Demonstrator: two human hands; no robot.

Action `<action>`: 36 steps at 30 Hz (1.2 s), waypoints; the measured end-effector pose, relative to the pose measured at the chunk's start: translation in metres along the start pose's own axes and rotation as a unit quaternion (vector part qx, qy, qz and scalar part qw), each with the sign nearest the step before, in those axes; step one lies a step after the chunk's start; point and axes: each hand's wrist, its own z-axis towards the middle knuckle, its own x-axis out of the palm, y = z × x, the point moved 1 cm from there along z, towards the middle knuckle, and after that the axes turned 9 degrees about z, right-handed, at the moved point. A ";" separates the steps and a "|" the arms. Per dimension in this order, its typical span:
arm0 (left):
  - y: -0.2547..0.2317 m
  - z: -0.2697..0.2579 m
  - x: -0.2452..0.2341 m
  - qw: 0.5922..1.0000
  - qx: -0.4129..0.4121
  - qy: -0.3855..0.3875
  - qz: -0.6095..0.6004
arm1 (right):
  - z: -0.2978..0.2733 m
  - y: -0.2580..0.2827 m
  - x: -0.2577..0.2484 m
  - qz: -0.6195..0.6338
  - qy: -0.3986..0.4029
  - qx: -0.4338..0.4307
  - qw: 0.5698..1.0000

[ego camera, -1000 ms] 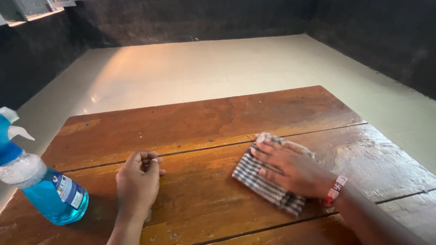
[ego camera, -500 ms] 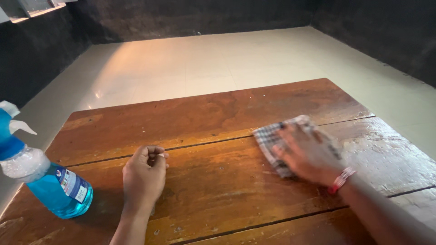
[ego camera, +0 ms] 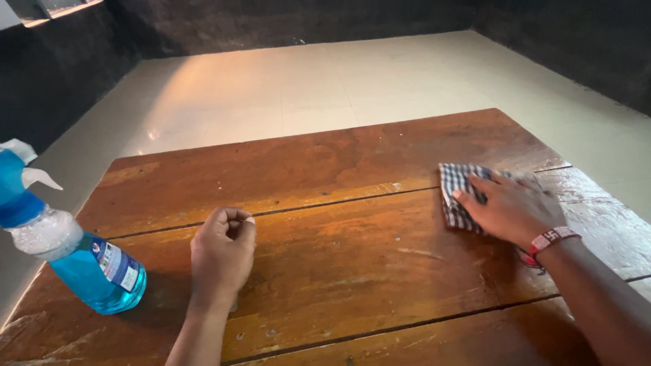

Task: The person cleans a wooden table by spraying a blue cleaning liquid and wiping the surface with a striped cloth. They repeatedly spray and wipe different sections of the table throughout the video.

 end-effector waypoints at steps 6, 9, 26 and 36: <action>-0.002 -0.001 -0.002 1.000 0.002 -0.006 -0.005 | -0.032 0.029 0.009 0.041 -0.006 -0.075 0.996; 0.000 -0.001 -0.001 1.000 0.000 -0.008 -0.010 | -0.036 0.033 0.009 0.144 -0.059 -0.248 0.956; 0.008 0.004 0.007 0.996 0.040 -0.048 0.069 | -0.004 0.036 0.025 0.094 -0.040 -0.254 0.962; 0.014 0.004 0.007 0.996 0.055 -0.003 0.066 | -0.049 0.087 0.030 0.079 0.041 -0.382 0.920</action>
